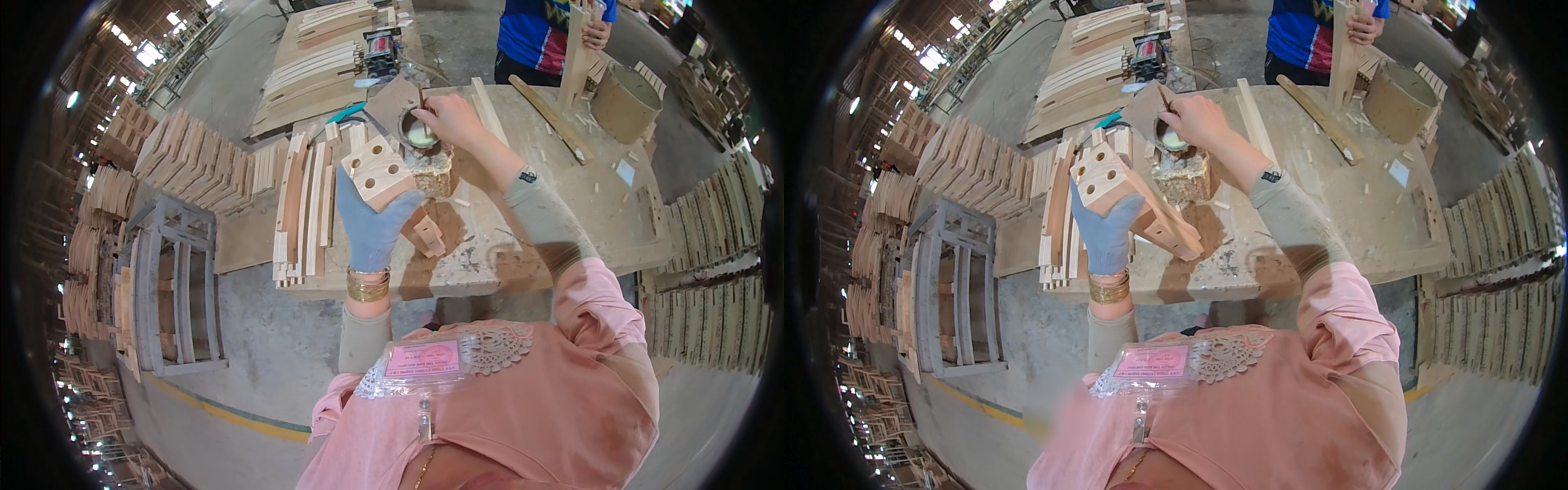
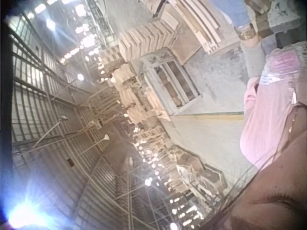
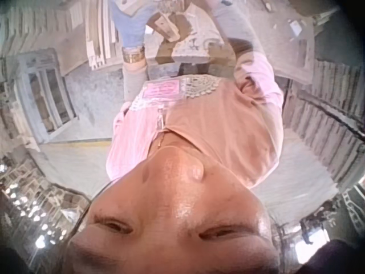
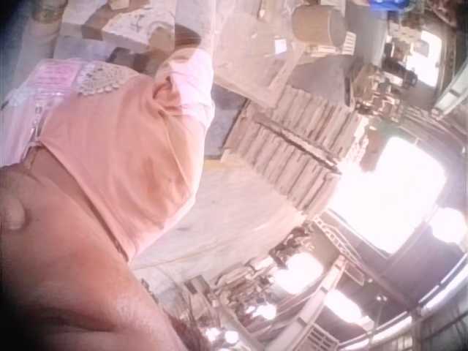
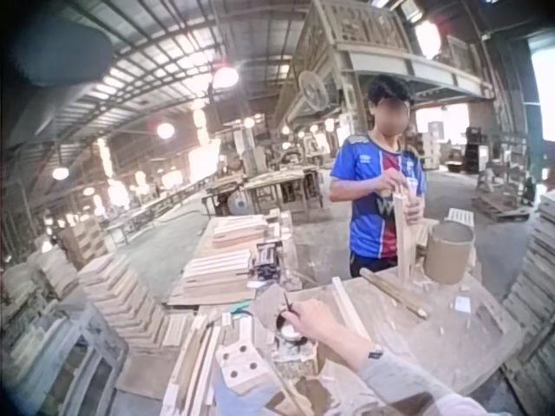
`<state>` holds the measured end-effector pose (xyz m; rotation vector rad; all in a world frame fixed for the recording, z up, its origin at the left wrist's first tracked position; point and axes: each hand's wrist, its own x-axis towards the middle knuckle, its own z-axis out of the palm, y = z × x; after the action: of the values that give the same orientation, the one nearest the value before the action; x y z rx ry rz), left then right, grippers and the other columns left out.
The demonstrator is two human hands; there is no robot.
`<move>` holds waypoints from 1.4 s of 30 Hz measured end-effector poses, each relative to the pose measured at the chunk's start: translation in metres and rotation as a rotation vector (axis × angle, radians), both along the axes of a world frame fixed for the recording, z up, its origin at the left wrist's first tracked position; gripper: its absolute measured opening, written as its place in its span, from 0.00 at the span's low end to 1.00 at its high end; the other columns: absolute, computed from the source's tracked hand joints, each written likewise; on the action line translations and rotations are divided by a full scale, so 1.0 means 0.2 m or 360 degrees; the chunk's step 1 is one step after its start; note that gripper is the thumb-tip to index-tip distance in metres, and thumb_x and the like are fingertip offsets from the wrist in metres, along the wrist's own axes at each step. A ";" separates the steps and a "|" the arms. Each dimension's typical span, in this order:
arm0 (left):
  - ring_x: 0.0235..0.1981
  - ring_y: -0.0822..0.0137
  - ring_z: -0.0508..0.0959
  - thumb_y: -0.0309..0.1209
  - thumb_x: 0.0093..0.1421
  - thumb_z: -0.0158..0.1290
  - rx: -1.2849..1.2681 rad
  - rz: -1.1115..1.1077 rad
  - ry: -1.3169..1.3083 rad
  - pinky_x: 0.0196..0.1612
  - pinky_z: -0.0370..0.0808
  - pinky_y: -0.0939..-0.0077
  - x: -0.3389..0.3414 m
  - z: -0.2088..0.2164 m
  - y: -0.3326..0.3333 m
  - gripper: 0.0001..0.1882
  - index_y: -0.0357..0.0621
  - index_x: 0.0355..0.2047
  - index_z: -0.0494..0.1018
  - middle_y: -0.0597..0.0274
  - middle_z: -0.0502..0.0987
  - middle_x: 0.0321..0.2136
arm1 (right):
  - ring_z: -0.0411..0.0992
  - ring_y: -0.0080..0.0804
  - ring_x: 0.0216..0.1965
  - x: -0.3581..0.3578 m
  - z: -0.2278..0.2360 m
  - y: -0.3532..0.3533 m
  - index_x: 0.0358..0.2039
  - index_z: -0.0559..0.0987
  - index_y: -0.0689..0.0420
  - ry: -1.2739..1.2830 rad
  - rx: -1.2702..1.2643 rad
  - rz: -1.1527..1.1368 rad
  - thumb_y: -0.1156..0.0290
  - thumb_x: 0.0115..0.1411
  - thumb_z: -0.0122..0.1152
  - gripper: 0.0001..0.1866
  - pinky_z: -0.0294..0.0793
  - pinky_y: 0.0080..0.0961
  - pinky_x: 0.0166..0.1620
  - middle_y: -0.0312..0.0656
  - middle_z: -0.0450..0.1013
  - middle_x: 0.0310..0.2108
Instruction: The person applies glue to small wooden pieces using a brush and a container of white adhesive. They handle the pieces one at a time, dip the brush, and apply glue to the surfaces and holes of the wood before placing them on the table.
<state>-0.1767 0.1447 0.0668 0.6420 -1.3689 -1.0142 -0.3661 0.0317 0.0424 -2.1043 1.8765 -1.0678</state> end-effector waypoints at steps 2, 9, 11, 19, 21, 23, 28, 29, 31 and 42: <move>0.38 0.71 0.73 0.26 0.38 0.64 0.0027 -0.0009 0.0010 0.38 0.74 0.79 0.01 0.00 0.00 0.36 0.38 0.47 0.58 0.58 0.69 0.39 | 0.72 0.48 0.30 -0.02 0.02 0.00 0.27 0.79 0.56 0.0012 -0.0043 -0.0016 0.56 0.53 0.53 0.16 0.70 0.40 0.33 0.50 0.73 0.24; 0.38 0.70 0.72 0.26 0.38 0.64 0.0047 -0.0033 0.0048 0.38 0.74 0.79 0.01 -0.01 0.00 0.37 0.38 0.48 0.58 0.57 0.69 0.39 | 0.72 0.48 0.28 -0.01 0.06 0.09 0.26 0.79 0.56 -0.0058 -0.0180 -0.0009 0.56 0.54 0.53 0.16 0.70 0.38 0.31 0.49 0.73 0.21; 0.38 0.70 0.72 0.26 0.38 0.64 0.0049 -0.0013 0.0025 0.38 0.74 0.79 0.01 0.00 0.01 0.37 0.38 0.48 0.58 0.57 0.69 0.39 | 0.71 0.48 0.27 -0.01 0.05 0.11 0.26 0.79 0.57 -0.0122 -0.0199 -0.0001 0.56 0.53 0.54 0.16 0.70 0.37 0.31 0.49 0.72 0.21; 0.39 0.70 0.72 0.25 0.39 0.64 0.0013 -0.0007 0.0028 0.38 0.74 0.79 0.00 0.02 0.01 0.36 0.39 0.48 0.59 0.58 0.69 0.39 | 0.70 0.25 0.18 -0.10 -0.11 0.12 0.25 0.76 0.65 -0.1372 -0.0045 -0.0212 0.63 0.54 0.57 0.15 0.68 0.22 0.22 0.44 0.74 0.19; 0.38 0.71 0.72 0.24 0.39 0.64 -0.0028 -0.0022 0.0039 0.38 0.74 0.79 -0.01 0.01 -0.01 0.35 0.39 0.48 0.59 0.59 0.70 0.39 | 0.68 0.19 0.17 -0.14 -0.12 0.10 0.25 0.75 0.66 -0.1566 -0.0066 -0.0302 0.64 0.55 0.56 0.15 0.66 0.18 0.21 0.42 0.74 0.20; 0.38 0.71 0.72 0.25 0.39 0.64 0.0018 -0.0050 0.0043 0.37 0.74 0.79 -0.01 0.02 0.00 0.35 0.39 0.48 0.59 0.59 0.70 0.39 | 0.68 0.19 0.16 -0.18 -0.10 0.10 0.24 0.75 0.64 -0.1817 -0.0093 -0.0281 0.63 0.55 0.56 0.15 0.65 0.16 0.20 0.43 0.75 0.20; 0.37 0.72 0.73 0.25 0.40 0.64 0.0020 -0.0083 0.0079 0.37 0.74 0.80 -0.04 0.02 -0.01 0.34 0.39 0.46 0.59 0.59 0.70 0.38 | 0.66 0.16 0.15 -0.24 0.14 0.12 0.24 0.74 0.60 -0.2161 -0.0259 0.0038 0.63 0.56 0.57 0.12 0.63 0.11 0.19 0.40 0.74 0.20; 0.36 0.72 0.73 0.26 0.40 0.64 0.0016 -0.0064 0.0062 0.37 0.74 0.80 -0.04 0.02 0.00 0.33 0.39 0.46 0.59 0.59 0.70 0.37 | 0.66 0.17 0.15 -0.24 0.22 0.14 0.24 0.74 0.60 -0.2176 -0.0308 0.0133 0.63 0.55 0.58 0.13 0.63 0.11 0.19 0.41 0.74 0.20; 0.36 0.72 0.73 0.26 0.40 0.64 0.0008 -0.0050 0.0015 0.36 0.74 0.80 -0.04 0.04 0.01 0.32 0.38 0.45 0.60 0.59 0.71 0.37 | 0.65 0.16 0.14 -0.21 0.40 0.22 0.24 0.74 0.59 -0.2101 -0.0420 0.0281 0.63 0.56 0.58 0.12 0.63 0.10 0.18 0.40 0.74 0.19; 0.38 0.70 0.74 0.28 0.39 0.65 0.0013 -0.0040 -0.0057 0.38 0.74 0.78 -0.06 0.08 0.02 0.33 0.36 0.43 0.61 0.55 0.72 0.38 | 0.64 0.12 0.12 0.01 0.89 0.62 0.21 0.75 0.63 -0.1150 -0.0312 0.0480 0.68 0.56 0.57 0.12 0.60 0.07 0.14 0.34 0.69 0.13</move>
<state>-0.1877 0.1480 0.0829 0.6535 -1.4079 -1.0330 -0.3631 0.1562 0.2195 -1.6598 1.1176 -1.6773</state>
